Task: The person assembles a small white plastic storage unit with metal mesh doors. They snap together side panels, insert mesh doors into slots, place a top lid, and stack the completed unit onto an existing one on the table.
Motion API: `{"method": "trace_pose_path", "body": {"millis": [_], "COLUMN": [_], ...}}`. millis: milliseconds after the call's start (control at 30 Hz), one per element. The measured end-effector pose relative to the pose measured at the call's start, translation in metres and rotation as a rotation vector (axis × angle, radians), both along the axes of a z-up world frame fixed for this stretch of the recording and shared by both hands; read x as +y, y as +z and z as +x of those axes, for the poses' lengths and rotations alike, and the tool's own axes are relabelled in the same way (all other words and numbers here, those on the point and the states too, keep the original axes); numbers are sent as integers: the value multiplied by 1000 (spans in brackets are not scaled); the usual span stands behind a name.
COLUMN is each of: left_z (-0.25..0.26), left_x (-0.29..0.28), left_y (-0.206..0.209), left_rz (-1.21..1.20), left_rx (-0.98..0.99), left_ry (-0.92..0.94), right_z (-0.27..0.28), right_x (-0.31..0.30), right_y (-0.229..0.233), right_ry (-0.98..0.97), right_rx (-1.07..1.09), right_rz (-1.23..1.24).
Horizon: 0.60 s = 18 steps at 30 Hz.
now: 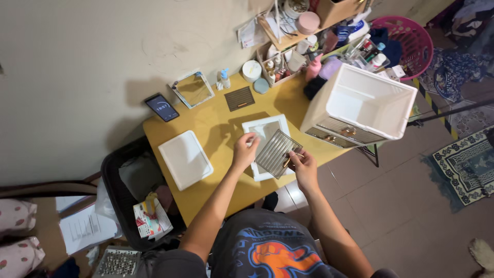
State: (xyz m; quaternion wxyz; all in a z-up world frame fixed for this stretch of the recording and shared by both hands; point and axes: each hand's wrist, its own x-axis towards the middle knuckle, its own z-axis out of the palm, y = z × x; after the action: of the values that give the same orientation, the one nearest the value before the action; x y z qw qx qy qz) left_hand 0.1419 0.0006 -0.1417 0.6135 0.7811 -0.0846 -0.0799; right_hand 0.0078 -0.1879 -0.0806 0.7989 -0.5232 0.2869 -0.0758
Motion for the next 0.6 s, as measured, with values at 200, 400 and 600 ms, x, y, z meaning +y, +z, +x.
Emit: {"method": "trace_pose_path", "body": {"millis": [200, 400, 600], "left_z": [-38, -60, -72], "left_x": [0, -9, -27], "left_y": [-74, -94, -82], "left_rz": [386, 409, 157], "left_rx": [-193, 86, 557], "left_ry": [177, 138, 262], "right_z": [-34, -55, -70], "right_x": [-23, -37, -51], "right_y": [-22, -22, -22], "right_ry": [-87, -83, -93], "right_rx": [27, 92, 95], "right_rz": [79, 109, 141]}}
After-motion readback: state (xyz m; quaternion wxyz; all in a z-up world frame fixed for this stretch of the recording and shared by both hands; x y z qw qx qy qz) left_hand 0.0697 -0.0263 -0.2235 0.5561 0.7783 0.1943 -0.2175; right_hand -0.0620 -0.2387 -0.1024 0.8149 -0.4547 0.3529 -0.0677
